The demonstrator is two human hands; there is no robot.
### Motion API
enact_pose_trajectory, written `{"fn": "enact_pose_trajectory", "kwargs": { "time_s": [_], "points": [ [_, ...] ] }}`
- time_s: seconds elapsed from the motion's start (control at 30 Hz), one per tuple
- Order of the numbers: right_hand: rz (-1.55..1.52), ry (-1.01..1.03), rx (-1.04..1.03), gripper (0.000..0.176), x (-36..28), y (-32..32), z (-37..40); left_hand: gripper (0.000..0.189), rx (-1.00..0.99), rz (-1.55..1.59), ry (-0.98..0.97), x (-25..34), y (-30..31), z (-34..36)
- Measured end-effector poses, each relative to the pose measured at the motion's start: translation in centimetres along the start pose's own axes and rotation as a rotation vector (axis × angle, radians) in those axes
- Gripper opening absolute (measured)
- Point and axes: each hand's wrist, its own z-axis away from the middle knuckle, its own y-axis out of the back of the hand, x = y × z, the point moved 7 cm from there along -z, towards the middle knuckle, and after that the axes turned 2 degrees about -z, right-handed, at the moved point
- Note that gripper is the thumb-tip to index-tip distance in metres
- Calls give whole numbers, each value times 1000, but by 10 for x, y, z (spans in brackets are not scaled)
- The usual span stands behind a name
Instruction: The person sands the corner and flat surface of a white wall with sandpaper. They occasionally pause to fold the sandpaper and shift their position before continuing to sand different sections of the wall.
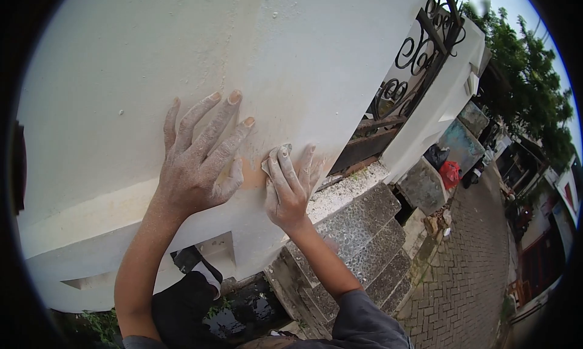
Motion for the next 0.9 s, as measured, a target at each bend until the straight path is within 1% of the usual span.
{"fn": "enact_pose_trajectory", "kwargs": {
  "time_s": [0.1, 0.13, 0.2, 0.27, 0.3, 0.33, 0.37, 0.43, 0.53, 0.57, 0.67, 0.7, 0.8, 0.83, 0.9],
  "points": [
    [-2, -125, 86, 42, 14, 25, -67, 62, -15, 18, 4, 6, -3, -1],
    [-35, -145, 104, 43, 16, 29, -71, 62, -9, 13, 4, 5, -3, 0],
    [-108, -190, 142, 44, 11, 24, -71, 61, 1, 3, -2, 5, -4, 1],
    [-126, -227, 59, 44, 2, 8, -21, 62, 9, -17, -15, 5, -2, 2],
    [-120, -205, 37, 44, 0, 3, 0, 62, 5, -22, -14, 6, -1, 2],
    [-116, -178, 21, 44, -4, -2, 3, 63, 4, -33, -15, 5, -1, 0],
    [-95, -172, 39, 43, 0, -1, -3, 63, -2, -36, -15, 5, -2, 0],
    [-32, -167, 56, 42, 9, 17, -39, 64, -9, -25, -12, 6, -2, 0],
    [-83, -181, 162, 40, 12, 26, -66, 61, -18, 6, 21, 4, -5, 1],
    [-130, -203, 160, 38, 8, 21, -55, 60, -24, 15, 31, 4, -5, 1],
    [-109, -137, 1, 37, -8, -1, -1, 59, -17, 14, 27, 4, -4, 1],
    [-116, -164, 22, 37, -1, -2, -1, 59, -18, 11, 26, 3, -2, 0],
    [-51, -131, 82, 37, 8, 19, -53, 60, -26, 13, 18, 6, -4, -1],
    [-88, -142, 140, 37, 12, 25, -68, 62, -20, -2, 5, 6, -4, -1],
    [-136, -181, 142, 37, 10, 20, -60, 64, -18, -12, -8, 8, -4, 1]
  ]
}}
